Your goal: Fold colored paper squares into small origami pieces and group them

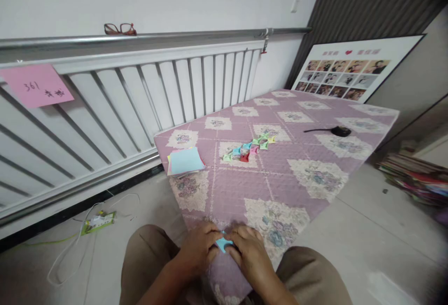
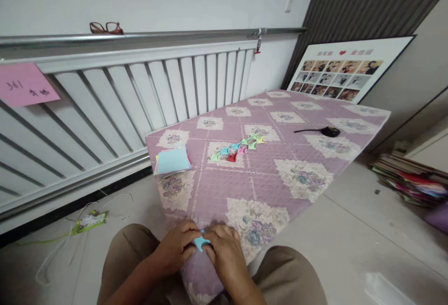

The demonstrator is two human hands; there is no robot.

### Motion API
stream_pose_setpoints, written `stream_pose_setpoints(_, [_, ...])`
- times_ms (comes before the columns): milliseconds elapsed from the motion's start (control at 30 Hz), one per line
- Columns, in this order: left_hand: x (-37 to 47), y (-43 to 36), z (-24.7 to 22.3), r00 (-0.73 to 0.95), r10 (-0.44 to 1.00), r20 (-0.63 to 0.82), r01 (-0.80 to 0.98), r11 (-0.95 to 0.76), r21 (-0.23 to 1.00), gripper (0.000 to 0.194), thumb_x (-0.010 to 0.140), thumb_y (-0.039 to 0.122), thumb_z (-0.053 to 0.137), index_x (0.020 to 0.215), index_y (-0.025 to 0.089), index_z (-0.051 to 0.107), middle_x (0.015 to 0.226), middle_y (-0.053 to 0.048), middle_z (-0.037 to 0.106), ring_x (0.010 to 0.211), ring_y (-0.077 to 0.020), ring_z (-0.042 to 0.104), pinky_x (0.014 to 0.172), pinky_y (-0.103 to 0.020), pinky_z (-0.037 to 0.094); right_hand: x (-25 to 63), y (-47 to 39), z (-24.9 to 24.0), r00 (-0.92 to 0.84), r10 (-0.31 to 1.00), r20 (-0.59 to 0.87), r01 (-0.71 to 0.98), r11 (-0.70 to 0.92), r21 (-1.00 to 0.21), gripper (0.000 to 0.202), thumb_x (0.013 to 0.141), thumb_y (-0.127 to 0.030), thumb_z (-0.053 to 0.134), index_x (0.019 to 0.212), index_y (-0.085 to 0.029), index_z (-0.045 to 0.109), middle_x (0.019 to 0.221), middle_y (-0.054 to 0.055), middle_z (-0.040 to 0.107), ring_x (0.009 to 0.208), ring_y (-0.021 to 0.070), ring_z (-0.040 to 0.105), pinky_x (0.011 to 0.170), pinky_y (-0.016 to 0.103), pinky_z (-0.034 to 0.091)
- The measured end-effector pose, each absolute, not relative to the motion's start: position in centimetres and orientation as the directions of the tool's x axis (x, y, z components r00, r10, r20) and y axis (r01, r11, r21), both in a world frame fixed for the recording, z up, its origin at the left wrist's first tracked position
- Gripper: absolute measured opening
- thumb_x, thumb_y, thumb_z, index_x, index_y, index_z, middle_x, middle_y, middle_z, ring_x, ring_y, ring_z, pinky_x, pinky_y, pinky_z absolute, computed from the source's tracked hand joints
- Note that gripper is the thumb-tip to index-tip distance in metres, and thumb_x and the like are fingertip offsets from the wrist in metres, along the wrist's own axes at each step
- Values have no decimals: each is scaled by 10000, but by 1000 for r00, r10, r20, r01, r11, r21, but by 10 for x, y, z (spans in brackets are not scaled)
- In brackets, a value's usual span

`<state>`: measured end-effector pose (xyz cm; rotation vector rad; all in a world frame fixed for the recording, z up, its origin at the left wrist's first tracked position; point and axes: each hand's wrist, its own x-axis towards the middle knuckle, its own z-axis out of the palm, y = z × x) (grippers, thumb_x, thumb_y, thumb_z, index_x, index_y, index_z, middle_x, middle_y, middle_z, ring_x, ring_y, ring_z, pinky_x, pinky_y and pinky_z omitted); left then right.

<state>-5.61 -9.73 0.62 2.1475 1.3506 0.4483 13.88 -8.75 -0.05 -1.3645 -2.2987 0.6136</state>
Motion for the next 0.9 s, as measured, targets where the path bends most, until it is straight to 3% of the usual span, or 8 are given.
stream_pose_setpoints(400, [-56, -91, -3, 466, 884, 30, 746, -411, 524, 225, 842, 228, 577, 1057, 250, 641, 1065, -27, 626, 942, -190, 564, 840, -320, 422, 135, -92, 9, -387, 918, 87, 726, 362, -584, 285, 668, -268, 750, 926, -290, 630, 937, -8, 626, 943, 219, 538, 831, 359, 328])
stream_pose_setpoints(667, [-57, -89, -3, 465, 885, 34, 744, -411, 527, 217, 851, 232, 551, 1050, 240, 637, 1043, -24, 621, 930, -176, 564, 829, -303, 426, 131, -95, 9, -361, 923, 131, 749, 371, -548, 237, 693, -267, 747, 904, -274, 639, 918, 14, 630, 934, 238, 541, 824, 378, 338])
stream_pose_setpoints(900, [-60, -90, 0, 500, 864, 58, 690, -438, 576, 360, 763, 165, 585, 1111, 253, 602, 1088, -29, 602, 959, -184, 552, 852, -309, 432, 133, -98, 7, -389, 899, 199, 725, 432, -536, 174, 797, -306, 666, 966, -273, 637, 941, 31, 629, 941, 236, 544, 845, 395, 361])
